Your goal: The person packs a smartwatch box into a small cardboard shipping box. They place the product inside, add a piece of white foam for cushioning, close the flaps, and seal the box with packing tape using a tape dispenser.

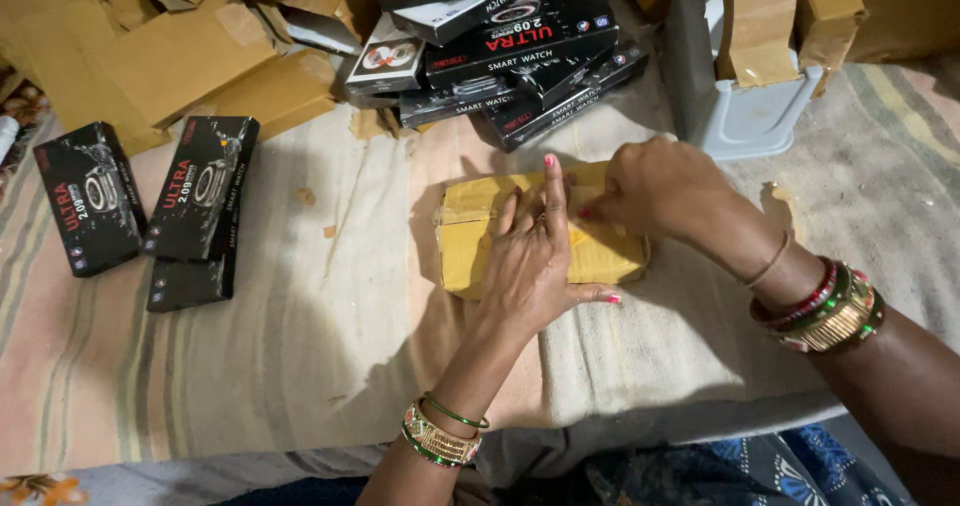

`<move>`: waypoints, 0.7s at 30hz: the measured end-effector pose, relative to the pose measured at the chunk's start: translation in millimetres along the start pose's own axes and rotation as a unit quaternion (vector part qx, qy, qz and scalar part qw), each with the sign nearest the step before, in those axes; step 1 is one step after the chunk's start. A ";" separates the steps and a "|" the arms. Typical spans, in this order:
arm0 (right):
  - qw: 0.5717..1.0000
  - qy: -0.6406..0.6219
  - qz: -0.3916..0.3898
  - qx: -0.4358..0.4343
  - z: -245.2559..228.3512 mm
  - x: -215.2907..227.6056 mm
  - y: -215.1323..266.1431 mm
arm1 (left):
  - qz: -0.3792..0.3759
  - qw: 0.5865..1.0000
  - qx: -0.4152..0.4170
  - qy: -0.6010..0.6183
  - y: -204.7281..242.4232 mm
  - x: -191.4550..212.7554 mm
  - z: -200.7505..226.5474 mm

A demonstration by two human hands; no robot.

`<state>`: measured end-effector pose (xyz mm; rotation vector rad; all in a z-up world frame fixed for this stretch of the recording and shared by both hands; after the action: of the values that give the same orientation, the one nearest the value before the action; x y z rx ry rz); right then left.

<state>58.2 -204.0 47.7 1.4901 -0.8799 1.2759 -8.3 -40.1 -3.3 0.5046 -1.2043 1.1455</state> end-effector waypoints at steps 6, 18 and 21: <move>0.994 0.092 0.065 -0.013 -0.3 0.7 -4.3 | 0.048 0.997 -0.058 -0.027 -1.5 -0.3 0.1; 0.987 0.077 0.087 -0.109 46.9 11.1 41.9 | 0.054 0.998 -0.033 0.010 -1.3 1.5 0.5; 0.979 0.004 0.206 -0.012 26.4 2.7 57.8 | 0.073 0.996 -0.052 0.013 1.0 0.3 -1.9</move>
<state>12.5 -245.7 62.1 1.3231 -1.2382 1.5596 -8.3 -38.0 -3.9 0.3248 -1.2875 1.2026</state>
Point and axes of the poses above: each hand's wrist, its own y-axis away from the middle knuckle, its own x-axis out of the back of the hand, z = x × y, the point moved 1 cm from there along -y, towards the middle knuckle, and after that the axes turned 6 degrees about y, right-handed, at the moved point
